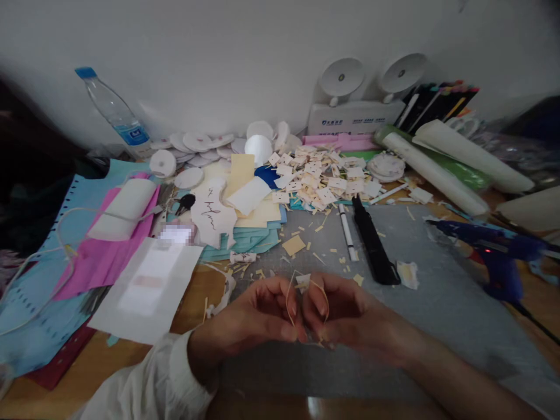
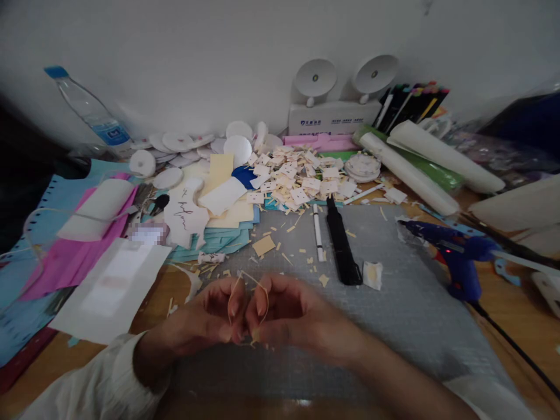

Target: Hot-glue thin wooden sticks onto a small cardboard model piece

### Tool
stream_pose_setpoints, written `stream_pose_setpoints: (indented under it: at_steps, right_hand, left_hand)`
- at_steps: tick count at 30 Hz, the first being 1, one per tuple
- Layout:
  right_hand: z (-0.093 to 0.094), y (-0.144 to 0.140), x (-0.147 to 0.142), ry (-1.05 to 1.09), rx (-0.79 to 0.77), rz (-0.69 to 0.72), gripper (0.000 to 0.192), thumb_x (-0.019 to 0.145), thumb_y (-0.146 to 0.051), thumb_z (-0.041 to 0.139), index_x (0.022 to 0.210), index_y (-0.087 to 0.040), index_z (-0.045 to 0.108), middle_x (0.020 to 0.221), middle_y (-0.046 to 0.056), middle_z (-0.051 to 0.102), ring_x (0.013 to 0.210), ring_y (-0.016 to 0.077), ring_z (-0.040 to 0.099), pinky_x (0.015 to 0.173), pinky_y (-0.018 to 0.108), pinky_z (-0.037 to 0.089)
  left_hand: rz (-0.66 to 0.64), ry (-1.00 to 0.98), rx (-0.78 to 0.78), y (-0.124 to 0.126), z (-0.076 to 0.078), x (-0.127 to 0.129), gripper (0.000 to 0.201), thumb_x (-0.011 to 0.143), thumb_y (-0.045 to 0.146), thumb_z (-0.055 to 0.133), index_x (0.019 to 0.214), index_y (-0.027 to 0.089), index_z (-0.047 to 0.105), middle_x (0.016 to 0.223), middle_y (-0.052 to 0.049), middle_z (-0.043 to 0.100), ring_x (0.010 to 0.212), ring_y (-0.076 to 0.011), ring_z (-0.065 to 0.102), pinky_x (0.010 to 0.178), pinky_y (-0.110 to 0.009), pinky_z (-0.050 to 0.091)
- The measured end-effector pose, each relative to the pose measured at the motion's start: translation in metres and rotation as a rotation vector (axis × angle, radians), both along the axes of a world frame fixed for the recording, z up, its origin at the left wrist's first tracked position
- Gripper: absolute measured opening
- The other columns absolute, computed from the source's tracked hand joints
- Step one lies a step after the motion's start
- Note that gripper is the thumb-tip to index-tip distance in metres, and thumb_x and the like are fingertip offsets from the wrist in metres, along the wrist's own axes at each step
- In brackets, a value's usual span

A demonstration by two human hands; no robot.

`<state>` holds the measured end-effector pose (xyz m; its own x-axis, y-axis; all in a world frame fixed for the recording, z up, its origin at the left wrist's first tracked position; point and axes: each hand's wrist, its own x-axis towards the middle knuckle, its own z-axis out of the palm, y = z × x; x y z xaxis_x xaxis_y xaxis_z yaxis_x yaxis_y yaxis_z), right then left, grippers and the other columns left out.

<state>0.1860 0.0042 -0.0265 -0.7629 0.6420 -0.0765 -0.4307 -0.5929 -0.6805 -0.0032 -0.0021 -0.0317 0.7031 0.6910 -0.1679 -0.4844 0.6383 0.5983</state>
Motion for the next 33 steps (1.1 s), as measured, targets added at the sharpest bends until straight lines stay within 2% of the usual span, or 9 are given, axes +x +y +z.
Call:
stream_pose_setpoints:
  at_steps: [6, 11, 16, 21, 24, 27, 30, 33]
  right_hand:
    - [0.001, 0.000, 0.002, 0.029, 0.007, 0.093, 0.026, 0.075, -0.020, 0.074, 0.078, -0.017, 0.048, 0.069, -0.003, 0.055, 0.057, 0.0049, 0.048, 0.052, 0.016, 0.037]
    - [0.004, 0.001, 0.004, 0.076, -0.047, 0.169, 0.027, 0.072, -0.022, 0.076, 0.078, -0.018, 0.050, 0.067, -0.003, 0.057, 0.054, 0.0049, 0.047, 0.050, 0.016, 0.036]
    - [0.006, 0.001, 0.007, 0.073, -0.087, 0.128, 0.028, 0.074, -0.038, 0.071, 0.081, -0.013, 0.058, 0.073, 0.001, 0.056, 0.065, 0.0103, 0.053, 0.063, 0.023, 0.041]
    - [0.006, 0.000, 0.008, 0.027, -0.071, 0.100, 0.027, 0.086, -0.038, 0.057, 0.073, -0.015, 0.056, 0.060, -0.003, 0.047, 0.053, 0.0082, 0.046, 0.055, 0.022, 0.038]
    - [0.007, 0.000, 0.009, -0.069, -0.032, 0.094, 0.024, 0.085, -0.034, 0.059, 0.071, -0.015, 0.055, 0.059, -0.004, 0.046, 0.051, 0.0066, 0.042, 0.051, 0.020, 0.035]
    - [0.011, 0.001, 0.010, -0.202, 0.117, 0.073, 0.026, 0.084, -0.035, 0.062, 0.068, -0.015, 0.055, 0.060, -0.003, 0.049, 0.052, 0.0062, 0.040, 0.046, 0.018, 0.029]
    - [0.012, 0.002, 0.011, -0.273, 0.188, 0.073, 0.029, 0.081, -0.037, 0.064, 0.064, -0.016, 0.054, 0.058, -0.003, 0.047, 0.051, 0.0064, 0.037, 0.045, 0.019, 0.026]
    - [0.011, 0.002, 0.015, -0.274, 0.175, 0.065, 0.028, 0.078, -0.037, 0.066, 0.063, -0.017, 0.054, 0.054, -0.004, 0.045, 0.048, 0.0067, 0.035, 0.044, 0.021, 0.023]
  left_hand:
    - [-0.104, -0.028, 0.005, 0.000, 0.002, -0.002, 0.027, 0.063, 0.018, 0.083, 0.071, 0.014, 0.058, 0.072, -0.003, 0.069, 0.058, -0.0096, 0.063, 0.058, -0.018, 0.046]
    - [-0.206, -0.074, -0.014, -0.002, 0.000, -0.005, 0.025, 0.062, 0.023, 0.084, 0.073, 0.017, 0.062, 0.061, -0.001, 0.066, 0.052, -0.0100, 0.061, 0.056, -0.020, 0.046]
    - [-0.286, -0.022, -0.051, -0.005, 0.000, -0.009, 0.024, 0.062, 0.023, 0.084, 0.079, 0.018, 0.067, 0.066, -0.002, 0.066, 0.056, -0.0120, 0.062, 0.056, -0.022, 0.047]
    - [-0.330, 0.019, -0.053, -0.004, 0.006, -0.008, 0.023, 0.064, 0.026, 0.082, 0.080, 0.017, 0.068, 0.065, 0.000, 0.064, 0.051, -0.0114, 0.060, 0.054, -0.023, 0.047]
    - [-0.319, 0.056, -0.003, -0.004, 0.010, -0.007, 0.025, 0.069, 0.035, 0.078, 0.079, 0.015, 0.068, 0.060, -0.001, 0.062, 0.047, -0.0110, 0.057, 0.051, -0.022, 0.045]
    - [-0.227, 0.145, 0.102, -0.005, 0.014, -0.004, 0.034, 0.077, 0.047, 0.068, 0.074, 0.013, 0.066, 0.057, -0.001, 0.059, 0.045, -0.0093, 0.054, 0.047, -0.020, 0.041]
    - [-0.134, 0.307, 0.212, -0.008, 0.020, -0.003, 0.036, 0.082, 0.046, 0.063, 0.068, 0.013, 0.065, 0.057, -0.001, 0.058, 0.045, -0.0074, 0.051, 0.046, -0.018, 0.037]
    - [-0.124, 0.440, 0.294, -0.013, 0.032, -0.007, 0.032, 0.084, 0.042, 0.062, 0.069, 0.013, 0.066, 0.061, -0.002, 0.059, 0.047, -0.0071, 0.050, 0.045, -0.018, 0.036]
